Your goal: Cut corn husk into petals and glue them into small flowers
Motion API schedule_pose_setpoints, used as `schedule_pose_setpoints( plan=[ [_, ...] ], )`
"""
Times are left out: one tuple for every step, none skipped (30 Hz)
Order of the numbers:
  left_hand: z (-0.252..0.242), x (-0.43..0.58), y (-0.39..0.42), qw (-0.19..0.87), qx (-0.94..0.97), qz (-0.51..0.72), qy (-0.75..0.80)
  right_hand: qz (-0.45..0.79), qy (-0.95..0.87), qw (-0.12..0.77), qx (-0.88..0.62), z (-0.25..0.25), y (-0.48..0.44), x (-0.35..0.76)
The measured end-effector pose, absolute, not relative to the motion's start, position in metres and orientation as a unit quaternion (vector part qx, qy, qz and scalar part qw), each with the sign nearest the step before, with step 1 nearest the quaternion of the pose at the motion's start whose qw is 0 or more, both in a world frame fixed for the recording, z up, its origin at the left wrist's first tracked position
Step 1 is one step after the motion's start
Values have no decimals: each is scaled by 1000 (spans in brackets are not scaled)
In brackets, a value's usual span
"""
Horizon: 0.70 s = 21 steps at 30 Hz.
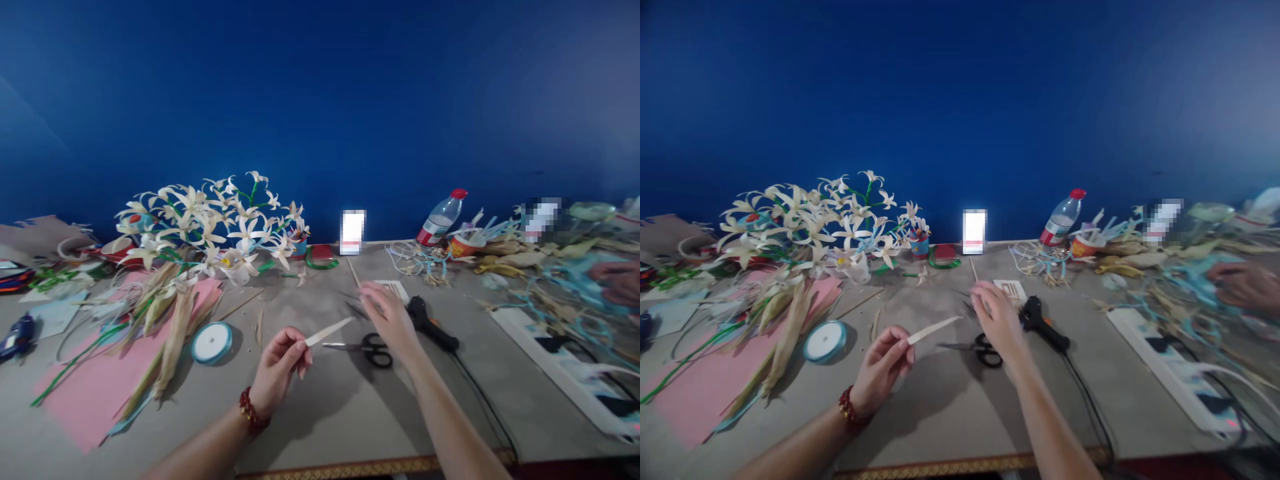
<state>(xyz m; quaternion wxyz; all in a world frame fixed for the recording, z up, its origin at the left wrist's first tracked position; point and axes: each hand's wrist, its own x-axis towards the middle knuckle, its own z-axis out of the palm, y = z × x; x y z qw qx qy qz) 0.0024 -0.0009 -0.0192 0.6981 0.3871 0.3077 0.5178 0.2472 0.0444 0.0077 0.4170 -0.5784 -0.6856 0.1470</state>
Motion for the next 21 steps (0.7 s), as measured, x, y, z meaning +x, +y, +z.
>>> schedule_pose_setpoints(
  plan=[
    [-20,3,-1,699,386,521,301,207,-688,415,-558,13,36,240],
    [-20,3,-2,699,386,525,294,270,-686,407,-539,17,26,232],
    [-21,3,-3,697,388,530,287,308,-673,416,-527,21,15,224],
    [-21,4,-3,694,390,536,280,342,-658,429,-516,24,4,216],
    [-21,4,-4,691,395,540,275,380,-640,443,-499,27,-6,209],
    [-21,5,-4,687,401,542,272,416,-623,460,-477,30,-15,203],
    [-21,6,-5,683,406,543,270,448,-609,475,-450,32,-22,198],
    [-21,6,-6,680,412,543,269,473,-597,487,-427,34,-28,195],
    [-21,7,-6,677,417,543,269,489,-587,499,-409,35,-32,192],
    [-21,8,-8,674,423,542,269,494,-581,509,-400,36,-34,189],
    [-21,8,-9,671,431,540,270,489,-576,518,-402,37,-34,187],
    [-20,8,-10,665,441,538,270,476,-569,529,-411,38,-34,186],
    [-19,8,-12,658,456,533,272,461,-564,538,-423,39,-33,184],
    [-18,7,-13,650,475,527,273,448,-561,545,-433,39,-32,182],
    [-15,6,-14,640,498,518,272,437,-562,548,-439,40,-30,181],
    [-11,5,-15,630,523,507,268,429,-566,548,-441,41,-30,180],
    [-6,3,-15,619,549,497,262,424,-576,543,-441,41,-29,179],
    [-1,2,-15,605,576,486,255,418,-588,535,-440,41,-29,178],
    [5,1,-15,588,602,480,250,412,-600,525,-442,41,-29,177],
    [11,1,-14,563,626,476,253,407,-608,515,-447,39,-29,176],
    [17,1,-13,534,650,471,265,402,-614,506,-453,38,-29,175]
  ],
)
